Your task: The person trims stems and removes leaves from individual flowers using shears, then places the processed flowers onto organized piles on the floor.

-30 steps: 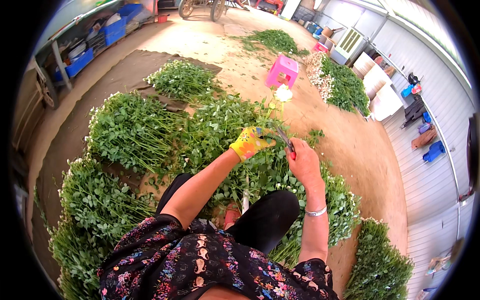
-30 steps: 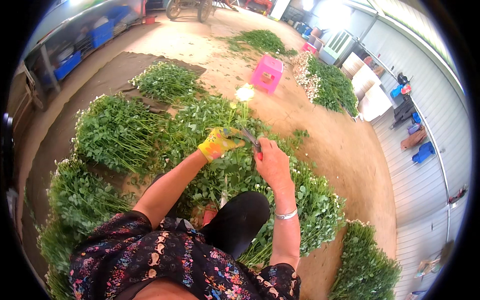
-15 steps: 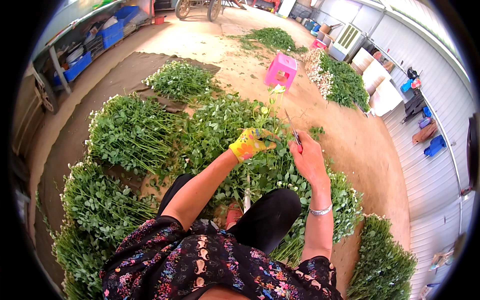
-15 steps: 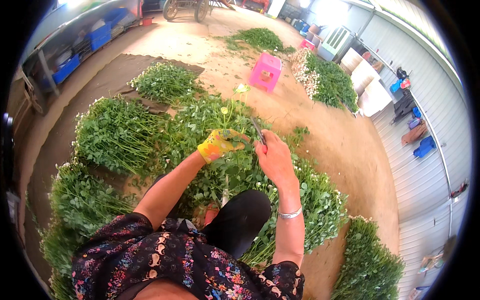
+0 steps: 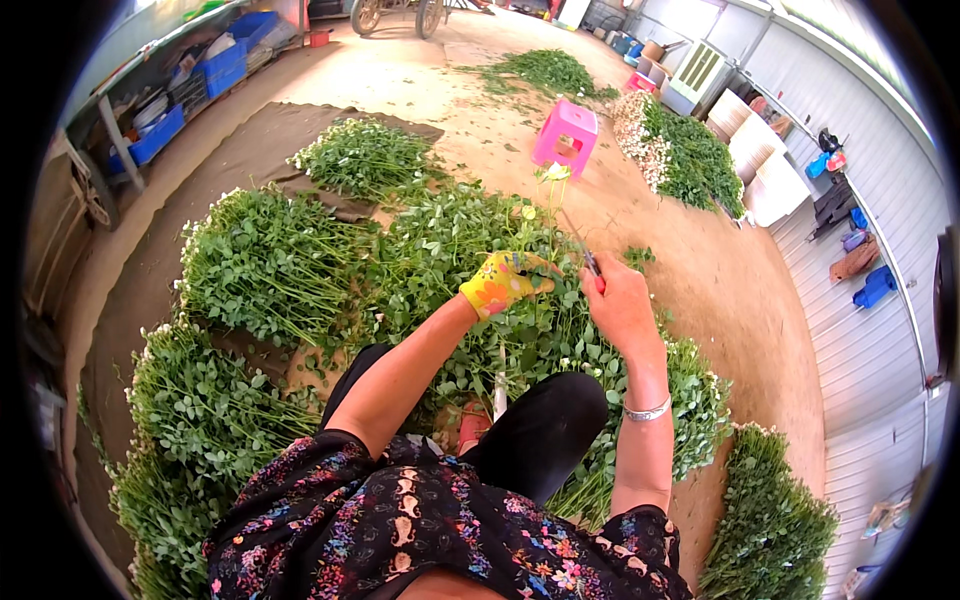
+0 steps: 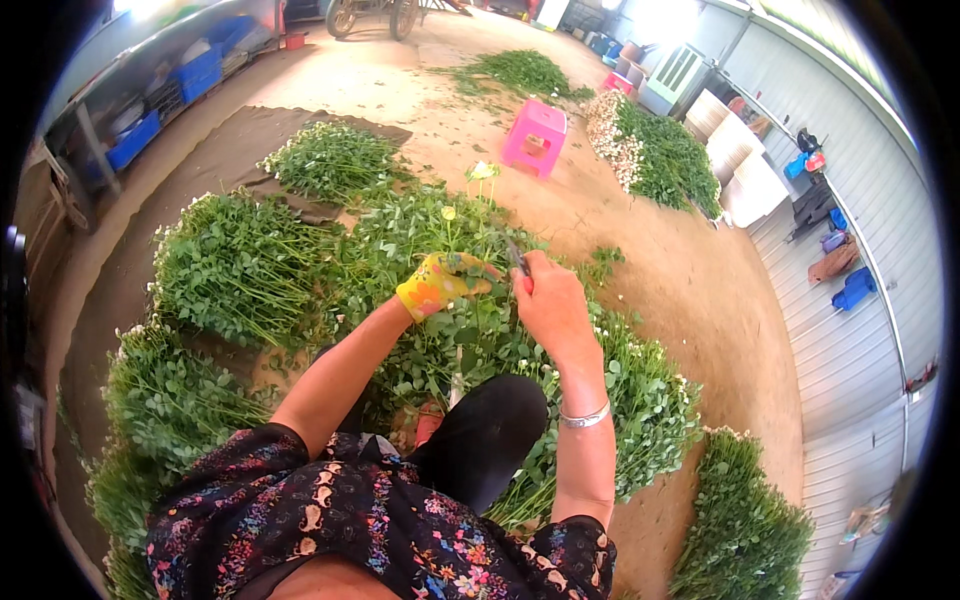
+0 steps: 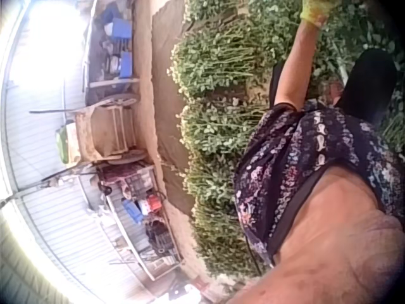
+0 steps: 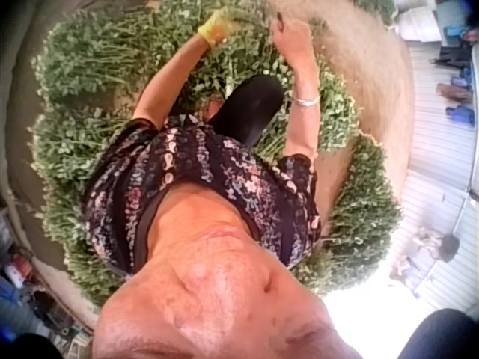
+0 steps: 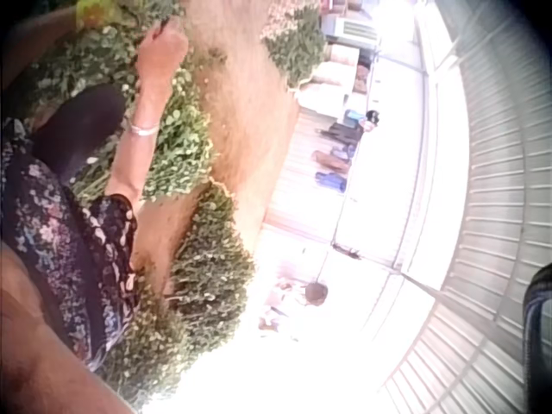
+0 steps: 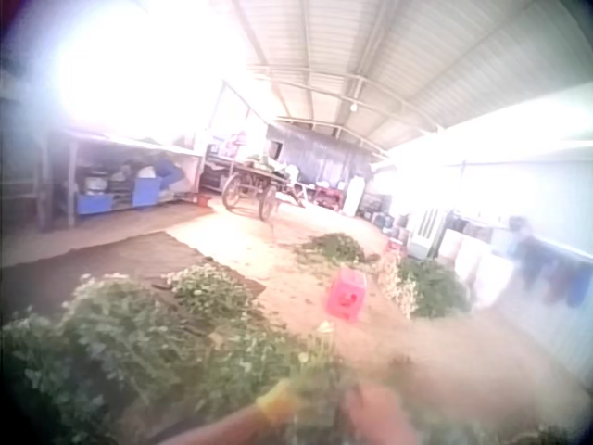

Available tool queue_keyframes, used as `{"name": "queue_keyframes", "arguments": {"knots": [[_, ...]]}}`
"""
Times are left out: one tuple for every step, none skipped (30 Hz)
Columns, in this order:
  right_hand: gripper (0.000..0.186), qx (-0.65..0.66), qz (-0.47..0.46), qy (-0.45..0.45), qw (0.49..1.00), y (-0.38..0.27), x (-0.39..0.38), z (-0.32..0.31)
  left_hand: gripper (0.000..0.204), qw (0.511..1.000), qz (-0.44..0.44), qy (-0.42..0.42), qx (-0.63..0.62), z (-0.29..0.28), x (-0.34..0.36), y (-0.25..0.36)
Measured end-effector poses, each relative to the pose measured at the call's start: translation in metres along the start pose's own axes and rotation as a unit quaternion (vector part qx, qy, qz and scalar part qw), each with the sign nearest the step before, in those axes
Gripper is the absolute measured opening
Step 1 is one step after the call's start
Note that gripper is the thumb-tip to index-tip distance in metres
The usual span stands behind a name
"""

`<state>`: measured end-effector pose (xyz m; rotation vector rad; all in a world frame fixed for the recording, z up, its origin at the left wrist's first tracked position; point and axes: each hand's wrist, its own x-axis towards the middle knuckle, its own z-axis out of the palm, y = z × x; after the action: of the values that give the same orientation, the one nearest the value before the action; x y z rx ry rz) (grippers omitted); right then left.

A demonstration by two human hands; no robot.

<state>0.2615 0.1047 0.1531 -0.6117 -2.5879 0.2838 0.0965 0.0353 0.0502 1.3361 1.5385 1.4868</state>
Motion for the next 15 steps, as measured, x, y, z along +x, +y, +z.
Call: {"name": "queue_keyframes", "arguments": {"knots": [[0.018, -0.021, -0.003, 0.007, 1.0, 0.002, 0.002, -0.002, 0.025, 1.0, 0.005, -0.002, -0.005, 0.001, 0.0, 0.0], [0.018, -0.039, -0.008, 0.014, 0.999, 0.003, 0.004, -0.002, 0.024, 1.0, 0.016, 0.003, -0.024, 0.0, 0.0, -0.005], [0.018, -0.041, -0.012, 0.015, 0.999, 0.003, 0.006, -0.001, 0.023, 0.999, 0.027, 0.008, -0.042, 0.0, 0.0, -0.012], [0.019, -0.042, -0.016, 0.016, 0.999, 0.005, 0.009, 0.001, 0.023, 0.997, 0.039, 0.013, -0.061, 0.0, 0.001, -0.017], [0.019, -0.046, -0.018, 0.017, 0.999, 0.009, 0.01, 0.003, 0.023, 0.999, 0.025, 0.004, -0.047, 0.001, 0.0, -0.01], [0.019, -0.045, -0.015, 0.01, 0.999, 0.013, 0.01, 0.004, 0.023, 0.999, 0.012, -0.006, -0.033, 0.001, -0.001, -0.003], [0.02, -0.045, -0.012, 0.003, 0.999, 0.018, 0.01, 0.004, 0.022, 1.0, -0.001, -0.015, -0.018, 0.001, -0.002, 0.004], [0.02, -0.042, -0.011, -0.005, 0.999, 0.019, 0.011, 0.005, 0.022, 1.0, -0.002, -0.014, -0.007, 0.001, -0.002, 0.005], [0.02, -0.032, -0.001, -0.006, 0.999, 0.019, 0.011, 0.004, 0.021, 1.0, -0.003, -0.013, 0.004, 0.0, -0.003, 0.006], [0.02, -0.021, 0.01, -0.006, 1.0, 0.018, 0.01, 0.002, 0.02, 1.0, -0.004, -0.013, 0.016, 0.0, -0.003, 0.006], [0.021, -0.01, 0.021, -0.006, 1.0, 0.016, 0.009, 0.0, 0.021, 1.0, 0.01, -0.014, -0.015, -0.001, -0.003, 0.001], [0.02, 0.003, 0.015, -0.014, 1.0, 0.017, 0.01, 0.0, 0.022, 0.999, 0.024, -0.016, -0.045, -0.001, -0.002, -0.009], [0.02, 0.015, 0.01, -0.021, 1.0, 0.019, 0.013, -0.001, 0.024, 0.996, 0.038, -0.018, -0.075, -0.002, -0.002, -0.016], [0.019, 0.026, 0.009, -0.028, 0.999, 0.023, 0.012, -0.003, 0.025, 0.988, 0.04, -0.044, -0.146, -0.001, -0.002, -0.02], [0.019, 0.056, 0.008, -0.05, 0.997, 0.03, 0.013, -0.004, 0.026, 0.973, 0.04, -0.07, -0.215, -0.001, -0.002, -0.023]]}}
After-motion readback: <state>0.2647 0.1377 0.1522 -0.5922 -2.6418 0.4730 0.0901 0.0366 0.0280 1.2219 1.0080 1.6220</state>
